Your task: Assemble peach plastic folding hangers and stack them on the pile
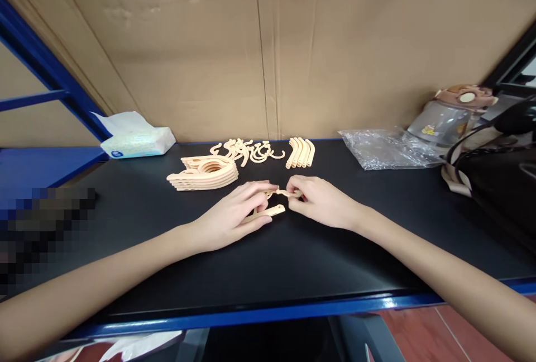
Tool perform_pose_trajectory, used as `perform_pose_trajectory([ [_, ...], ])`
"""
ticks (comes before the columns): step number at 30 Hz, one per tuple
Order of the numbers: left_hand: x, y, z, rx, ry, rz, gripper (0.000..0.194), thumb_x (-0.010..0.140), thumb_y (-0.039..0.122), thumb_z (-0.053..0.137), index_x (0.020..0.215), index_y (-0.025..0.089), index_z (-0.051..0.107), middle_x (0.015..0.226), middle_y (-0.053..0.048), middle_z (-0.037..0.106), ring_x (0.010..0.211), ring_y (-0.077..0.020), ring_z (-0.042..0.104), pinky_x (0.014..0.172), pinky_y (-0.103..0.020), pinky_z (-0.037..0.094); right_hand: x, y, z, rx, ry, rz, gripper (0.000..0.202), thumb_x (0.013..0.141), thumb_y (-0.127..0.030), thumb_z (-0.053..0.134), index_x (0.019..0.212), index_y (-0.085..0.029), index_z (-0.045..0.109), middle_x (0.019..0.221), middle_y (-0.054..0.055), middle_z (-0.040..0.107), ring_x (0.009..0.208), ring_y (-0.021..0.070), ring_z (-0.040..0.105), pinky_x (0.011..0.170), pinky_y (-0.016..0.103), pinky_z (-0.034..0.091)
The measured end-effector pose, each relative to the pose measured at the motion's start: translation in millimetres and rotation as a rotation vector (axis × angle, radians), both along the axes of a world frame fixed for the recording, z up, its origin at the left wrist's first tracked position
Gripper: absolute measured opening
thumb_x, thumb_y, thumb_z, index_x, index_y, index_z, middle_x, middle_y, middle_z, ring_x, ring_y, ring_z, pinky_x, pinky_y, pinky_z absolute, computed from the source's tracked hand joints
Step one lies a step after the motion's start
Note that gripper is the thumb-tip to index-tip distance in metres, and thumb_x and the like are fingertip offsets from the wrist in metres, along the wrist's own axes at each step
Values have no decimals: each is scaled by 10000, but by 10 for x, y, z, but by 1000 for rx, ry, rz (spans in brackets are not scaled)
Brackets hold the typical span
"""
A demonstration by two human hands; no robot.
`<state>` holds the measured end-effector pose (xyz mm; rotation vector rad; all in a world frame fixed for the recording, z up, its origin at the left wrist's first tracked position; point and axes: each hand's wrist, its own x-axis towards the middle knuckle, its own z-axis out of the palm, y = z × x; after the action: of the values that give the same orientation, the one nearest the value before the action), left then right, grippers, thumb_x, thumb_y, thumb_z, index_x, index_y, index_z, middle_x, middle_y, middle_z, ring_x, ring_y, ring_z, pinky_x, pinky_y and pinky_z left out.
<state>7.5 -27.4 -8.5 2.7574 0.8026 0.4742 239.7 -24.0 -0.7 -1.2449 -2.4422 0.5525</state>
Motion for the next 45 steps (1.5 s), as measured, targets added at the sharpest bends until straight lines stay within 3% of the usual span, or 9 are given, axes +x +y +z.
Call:
perform_pose_trajectory([
  [4,14,-27,3,-46,-32,22,205,969,332,399,864,176,482,1329,-84,432,1132,-211,488,966,-370,425,-36,-86,-19,76,3,40,212,935,-174,330,883,-175,535,831,12,592,730,135,531,682,256,379],
  [7,15,-40,10,-72,-60,37,216,986,285,348,855,176,480,1331,-79,423,1105,-186,515,952,-347,433,-55,-135,-5,70,-63,55,226,954,-188,320,892,-179,537,816,12,609,722,143,555,692,265,385],
  [12,-5,-42,33,-7,-55,27,198,961,341,417,890,184,515,1336,-89,442,1231,-223,422,1012,-400,386,4,-132,10,104,-124,4,206,968,-213,319,970,-204,525,840,11,621,744,155,577,692,269,384],
  [16,-16,-26,28,38,10,-35,204,877,385,565,884,190,505,1385,-92,411,1328,-262,312,1056,-420,356,62,-91,14,103,-142,30,204,979,-249,314,877,-202,483,743,-8,573,648,136,536,630,252,364],
  [19,-11,-22,28,100,88,-95,158,909,323,510,849,178,500,1382,-113,416,1373,-263,241,1087,-415,322,60,-84,1,89,-149,69,210,981,-248,312,810,-203,425,663,-32,509,571,118,483,575,239,330],
  [23,3,-21,44,121,128,-85,148,951,264,422,889,157,504,1342,-130,445,1353,-245,274,1098,-396,316,30,-108,-15,71,-147,73,211,983,-240,309,791,-206,387,646,-42,476,559,112,463,563,239,312],
  [31,5,17,63,-15,32,-18,193,974,267,362,813,190,435,1313,-112,467,1330,-230,321,1048,-411,391,-1,-182,-3,1,-58,109,188,972,-225,341,799,-208,415,636,-44,448,550,107,423,544,237,315],
  [37,7,18,68,-35,7,-7,185,974,271,364,815,192,415,1315,-115,470,1345,-217,299,1066,-404,369,-9,-166,-23,-2,10,6,247,995,-327,314,803,-208,416,661,-33,475,573,117,448,563,247,335],
  [45,17,3,47,-49,-38,-9,171,975,266,377,819,199,392,1324,-97,454,1349,-191,291,1076,-372,349,-19,-144,-2,-40,30,75,255,1000,-347,319,832,-206,449,679,-32,479,585,119,446,573,251,324],
])
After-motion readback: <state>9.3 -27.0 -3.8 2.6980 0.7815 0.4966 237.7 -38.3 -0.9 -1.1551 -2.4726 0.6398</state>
